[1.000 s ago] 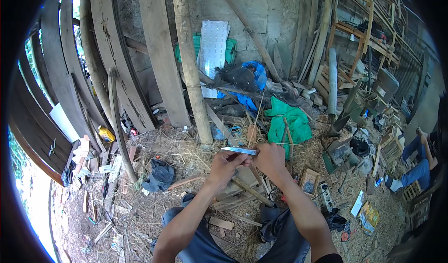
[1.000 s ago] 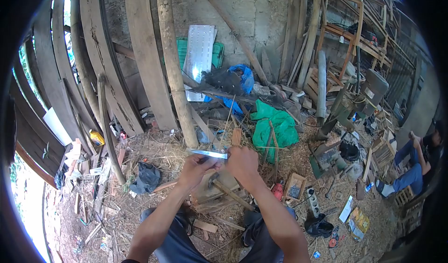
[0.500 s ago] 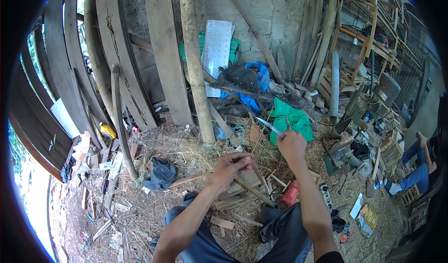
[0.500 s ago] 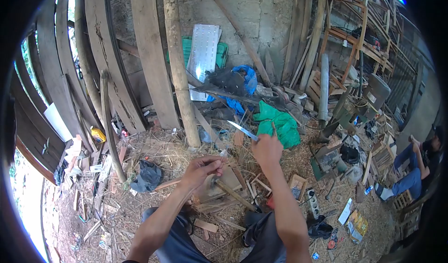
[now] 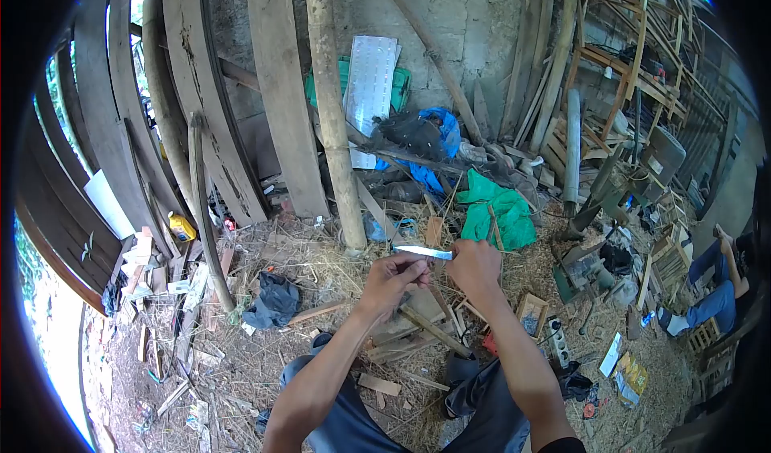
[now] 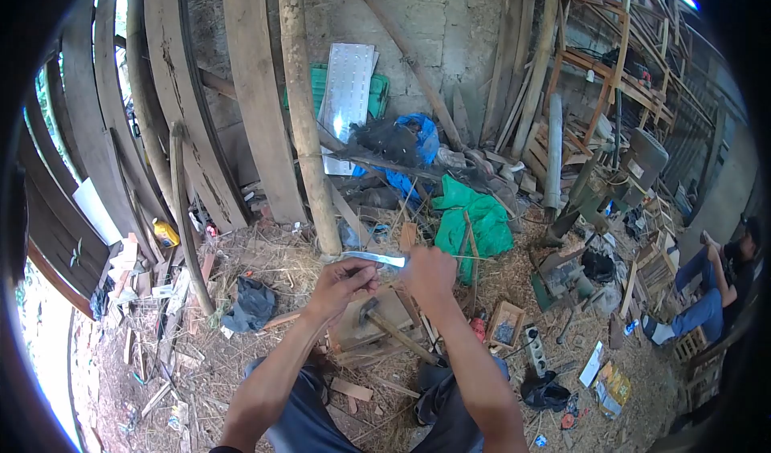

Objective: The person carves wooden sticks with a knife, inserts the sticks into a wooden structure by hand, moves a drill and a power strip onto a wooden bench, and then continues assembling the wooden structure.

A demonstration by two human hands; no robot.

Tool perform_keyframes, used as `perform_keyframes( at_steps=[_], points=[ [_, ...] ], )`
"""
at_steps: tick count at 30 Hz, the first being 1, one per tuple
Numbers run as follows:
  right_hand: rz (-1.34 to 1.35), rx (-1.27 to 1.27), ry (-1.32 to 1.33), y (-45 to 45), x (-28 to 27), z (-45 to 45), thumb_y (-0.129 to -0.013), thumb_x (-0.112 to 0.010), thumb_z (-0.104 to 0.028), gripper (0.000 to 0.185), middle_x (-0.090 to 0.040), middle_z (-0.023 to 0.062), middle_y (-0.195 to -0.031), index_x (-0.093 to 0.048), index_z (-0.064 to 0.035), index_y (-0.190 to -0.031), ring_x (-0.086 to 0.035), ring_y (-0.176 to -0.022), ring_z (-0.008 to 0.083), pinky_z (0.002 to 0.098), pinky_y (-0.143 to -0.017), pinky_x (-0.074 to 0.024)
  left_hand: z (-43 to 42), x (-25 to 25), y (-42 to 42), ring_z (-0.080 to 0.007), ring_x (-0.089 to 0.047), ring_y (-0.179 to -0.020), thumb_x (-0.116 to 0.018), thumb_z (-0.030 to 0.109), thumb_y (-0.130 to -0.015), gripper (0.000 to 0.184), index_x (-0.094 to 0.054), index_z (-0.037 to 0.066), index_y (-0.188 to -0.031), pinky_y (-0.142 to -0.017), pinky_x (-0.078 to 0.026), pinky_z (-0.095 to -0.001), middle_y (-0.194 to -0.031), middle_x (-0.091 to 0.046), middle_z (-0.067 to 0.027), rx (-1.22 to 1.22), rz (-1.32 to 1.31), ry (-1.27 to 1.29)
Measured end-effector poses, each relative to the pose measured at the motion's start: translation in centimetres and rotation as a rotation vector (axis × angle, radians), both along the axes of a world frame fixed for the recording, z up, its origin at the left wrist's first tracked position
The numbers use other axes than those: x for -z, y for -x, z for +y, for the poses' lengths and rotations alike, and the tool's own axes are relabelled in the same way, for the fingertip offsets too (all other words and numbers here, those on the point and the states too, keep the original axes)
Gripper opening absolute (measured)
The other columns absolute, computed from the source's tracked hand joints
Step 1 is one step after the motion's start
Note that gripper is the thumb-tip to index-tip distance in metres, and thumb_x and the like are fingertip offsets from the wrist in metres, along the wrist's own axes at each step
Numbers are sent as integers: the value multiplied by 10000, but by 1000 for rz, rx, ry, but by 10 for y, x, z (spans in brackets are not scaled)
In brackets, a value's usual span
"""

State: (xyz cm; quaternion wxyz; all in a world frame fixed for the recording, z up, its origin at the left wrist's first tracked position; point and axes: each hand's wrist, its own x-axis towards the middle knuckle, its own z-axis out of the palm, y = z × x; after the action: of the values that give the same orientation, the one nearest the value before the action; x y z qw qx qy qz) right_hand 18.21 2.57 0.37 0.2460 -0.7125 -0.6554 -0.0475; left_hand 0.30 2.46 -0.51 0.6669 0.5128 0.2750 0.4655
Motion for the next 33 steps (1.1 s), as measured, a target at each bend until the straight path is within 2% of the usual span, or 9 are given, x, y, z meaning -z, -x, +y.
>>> perform_keyframes(
  at_steps=[4,10,13,18,21,25,27,30,33],
  points=[
    [10,-7,28,-7,-4,4,-740,-633,-204,152,-656,189,-696,-703,-69,-730,-662,-668,358,446,-630,-531,2,2,-1,-130,-589,-722,-588,65,-907,196,-627,-74,-1040,-666,-492,-262,-815,-633,-88,23,-34,6],
    [56,235,-50,-53,1,17,-772,-654,-265,219,-661,177,-705,-701,-55,-728,-660,-663,356,455,-637,-533,-8,6,11,-128,-590,-725,-586,69,-909,198,-617,-65,-1052,-671,-492,-261,-840,-633,-84,67,57,93],
    [290,148,57,-56,5,9,-804,-652,-281,265,-656,154,-695,-691,-22,-770,-654,-646,310,411,-619,-511,1,-1,5,-125,-592,-726,-587,96,-912,194,-608,-49,-1039,-672,-492,-261,-855,-634,-81,16,28,189],
    [869,-363,186,-13,6,1,-855,-648,-314,321,-638,48,-751,-666,-3,-935,-533,-681,124,282,-652,-419,4,0,-4,-103,-571,-779,-606,151,-905,189,-614,1,-1021,-708,-468,-253,-859,-630,-39,-56,-35,230],
    [938,-536,209,4,-11,-12,-862,-648,-249,259,-654,29,-796,-667,-1,-931,-548,-712,113,278,-683,-425,11,13,-7,-82,-548,-793,-622,171,-896,184,-623,26,-1010,-706,-440,-238,-852,-622,-9,-109,-1,198],
    [1086,-494,270,0,-13,-12,-857,-654,-190,208,-656,33,-796,-665,9,-917,-555,-717,105,271,-687,-428,9,8,-7,-64,-520,-740,-631,171,-887,160,-635,45,-984,-657,-407,-230,-823,-604,8,-90,-25,209],
    [1035,-487,360,-10,-20,-13,-857,-677,-224,217,-649,16,-816,-658,-26,-945,-451,-598,43,221,-499,-337,7,0,-5,-66,-511,-718,-628,168,-888,149,-637,47,-975,-646,-405,-233,-811,-598,7,-142,-85,175],
    [928,-493,280,-25,-10,-5,-853,-679,-204,189,-644,4,-790,-651,-37,-937,-402,-525,22,209,-430,-275,15,-11,9,-83,-508,-707,-599,164,-901,121,-620,55,-950,-647,-396,-234,-797,-577,5,-283,-153,56],
    [1171,-362,309,-31,-18,-7,-846,-665,-173,174,-637,6,-749,-651,-7,-897,-505,-603,55,223,-514,-372,21,-15,27,-102,-516,-704,-566,160,-912,109,-596,56,-925,-654,-395,-237,-779,-559,-2,-401,-149,-64]
  ],
)
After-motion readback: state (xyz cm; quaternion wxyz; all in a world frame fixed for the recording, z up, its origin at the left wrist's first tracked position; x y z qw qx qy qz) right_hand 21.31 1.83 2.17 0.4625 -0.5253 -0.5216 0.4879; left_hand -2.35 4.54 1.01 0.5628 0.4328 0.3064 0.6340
